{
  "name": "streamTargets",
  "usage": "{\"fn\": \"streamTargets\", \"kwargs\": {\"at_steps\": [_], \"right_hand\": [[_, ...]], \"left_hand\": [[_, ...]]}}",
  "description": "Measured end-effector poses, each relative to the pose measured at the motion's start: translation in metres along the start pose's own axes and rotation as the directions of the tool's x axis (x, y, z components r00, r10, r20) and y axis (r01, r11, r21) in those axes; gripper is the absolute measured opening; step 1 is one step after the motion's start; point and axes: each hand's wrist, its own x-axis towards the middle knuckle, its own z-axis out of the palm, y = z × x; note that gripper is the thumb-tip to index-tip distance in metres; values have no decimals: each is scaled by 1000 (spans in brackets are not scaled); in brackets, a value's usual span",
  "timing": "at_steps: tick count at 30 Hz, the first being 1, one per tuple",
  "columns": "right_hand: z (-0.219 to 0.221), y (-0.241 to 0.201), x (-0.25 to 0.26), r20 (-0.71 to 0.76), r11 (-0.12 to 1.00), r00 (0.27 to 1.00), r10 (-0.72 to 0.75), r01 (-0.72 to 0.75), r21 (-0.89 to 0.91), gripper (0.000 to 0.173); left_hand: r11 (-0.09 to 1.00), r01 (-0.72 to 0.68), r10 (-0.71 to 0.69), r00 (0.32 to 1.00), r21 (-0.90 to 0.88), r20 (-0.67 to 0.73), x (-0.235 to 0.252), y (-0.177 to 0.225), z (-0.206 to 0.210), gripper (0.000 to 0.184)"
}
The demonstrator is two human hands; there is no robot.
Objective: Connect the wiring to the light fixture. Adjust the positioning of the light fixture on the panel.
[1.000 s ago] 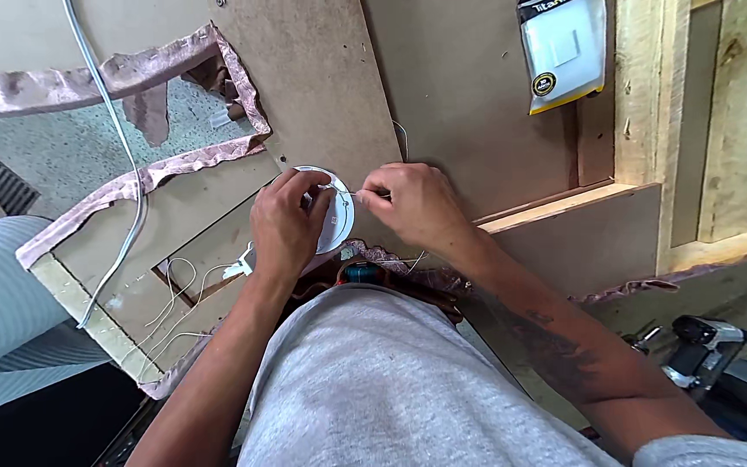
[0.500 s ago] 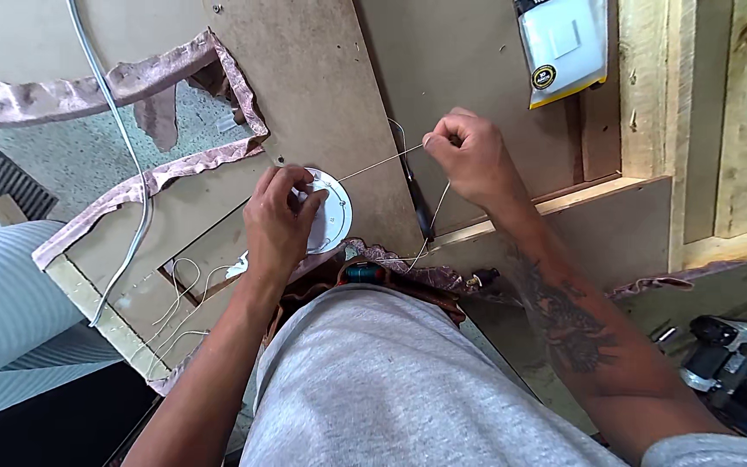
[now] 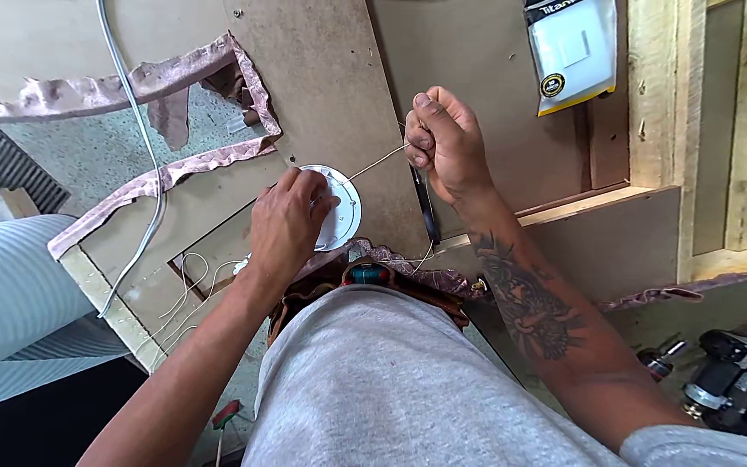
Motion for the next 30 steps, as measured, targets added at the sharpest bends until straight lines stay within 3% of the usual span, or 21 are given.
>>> {"fn": "streamTargets", "kwargs": {"at_steps": [5, 9, 13, 14, 19, 27, 30], "right_hand": [[-3, -1, 4, -9, 991, 999, -31, 29, -128, 24], [-5, 0, 4, -18, 988, 1000, -26, 23, -153, 25], [-2, 1, 4, -39, 990, 999, -33, 27, -136, 25], [0, 1, 4, -39, 990, 999, -36, 31, -134, 25], [7, 1, 3, -5, 989, 998, -63, 62, -137, 25], [3, 2, -1, -5, 987, 998, -61, 60, -146, 27], [2, 2, 0, -1, 987, 998, -58, 57, -149, 26]], "left_hand": [[995, -65, 57, 994, 76, 92, 4, 3, -4, 20], [999, -38, 36, 994, 15, 104, 7, 3, -13, 14], [1000, 13, -12, 997, -22, 76, 8, 7, -14, 24], [1000, 5, -3, 999, -22, 53, 8, 8, -12, 30], [994, -77, 89, 985, 82, -145, 7, 9, -2, 15], [989, -53, 67, 993, 142, -97, -4, 5, 2, 16], [983, -88, 87, 996, 164, 12, 1, 6, -2, 18]]}}
